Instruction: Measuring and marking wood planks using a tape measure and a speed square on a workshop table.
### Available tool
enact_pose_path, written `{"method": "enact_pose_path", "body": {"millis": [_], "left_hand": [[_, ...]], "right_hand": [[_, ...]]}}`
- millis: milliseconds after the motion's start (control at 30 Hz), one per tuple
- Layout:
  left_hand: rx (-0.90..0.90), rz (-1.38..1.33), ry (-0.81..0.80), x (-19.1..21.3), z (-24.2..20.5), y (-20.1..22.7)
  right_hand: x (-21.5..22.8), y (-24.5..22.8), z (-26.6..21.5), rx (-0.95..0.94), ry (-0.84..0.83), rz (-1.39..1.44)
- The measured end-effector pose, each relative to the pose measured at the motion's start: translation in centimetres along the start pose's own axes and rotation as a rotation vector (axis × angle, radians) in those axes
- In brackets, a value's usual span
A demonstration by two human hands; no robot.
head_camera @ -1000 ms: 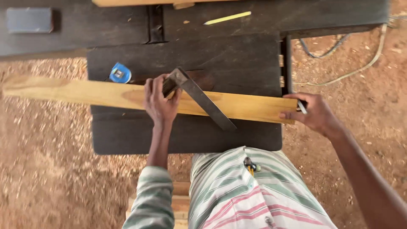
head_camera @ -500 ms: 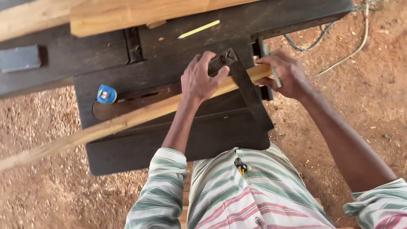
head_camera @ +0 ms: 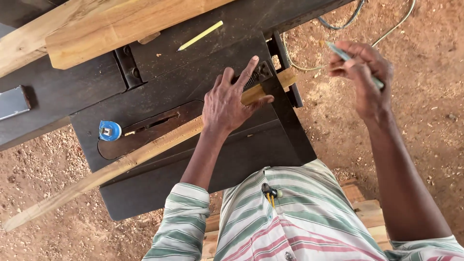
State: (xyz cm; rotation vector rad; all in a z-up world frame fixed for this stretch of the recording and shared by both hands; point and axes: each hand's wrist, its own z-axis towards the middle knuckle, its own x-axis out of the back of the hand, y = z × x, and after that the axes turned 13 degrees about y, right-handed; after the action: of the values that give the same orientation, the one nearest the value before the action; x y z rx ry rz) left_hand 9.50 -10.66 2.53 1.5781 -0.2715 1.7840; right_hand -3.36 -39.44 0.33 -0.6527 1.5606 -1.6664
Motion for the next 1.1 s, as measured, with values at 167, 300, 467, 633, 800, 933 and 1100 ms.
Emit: {"method": "enact_pose_path", "body": {"millis": [167, 300, 467, 633, 800, 933, 1100], "left_hand": [[-0.051, 0.037, 0.002, -0.1, -0.1, 0.0], [-0.028, 0.008, -0.024, -0.2, -0.1, 0.0], [-0.006, -0.015, -0.018, 0.1, 0.1, 0.2], [0.007, -0.042, -0.007, 0.1, 0.0, 0.1], [-0.013, -0.038, 0.048, 0.1, -0.2, 0.0], [0.008, -0.009, -0.017, -0.1, -0.1, -0.2], [0.028, -0.084, -0.014, -0.4, -0.4, -0.3]], "right_hand": [[-0.7, 0.4, -1.0, 0.23, 0.003, -0.098], [-2.2, -1.6, -1.4, 0.258, -0.024, -0.253], [-4.9, -2.6, -0.8, 0.331, -0.25, -0.602], [-6.0, -2.5, 0.0, 0.41, -0.376, -0.842], [-5.2, -3.7, -1.2, 0.506, -0.455, -0.863], [-4.6, -3.8, -1.3, 0.274, -0.475, -0.935], [-6.1, -3.0, -0.7, 0.26, -0.371, -0.741]]}}
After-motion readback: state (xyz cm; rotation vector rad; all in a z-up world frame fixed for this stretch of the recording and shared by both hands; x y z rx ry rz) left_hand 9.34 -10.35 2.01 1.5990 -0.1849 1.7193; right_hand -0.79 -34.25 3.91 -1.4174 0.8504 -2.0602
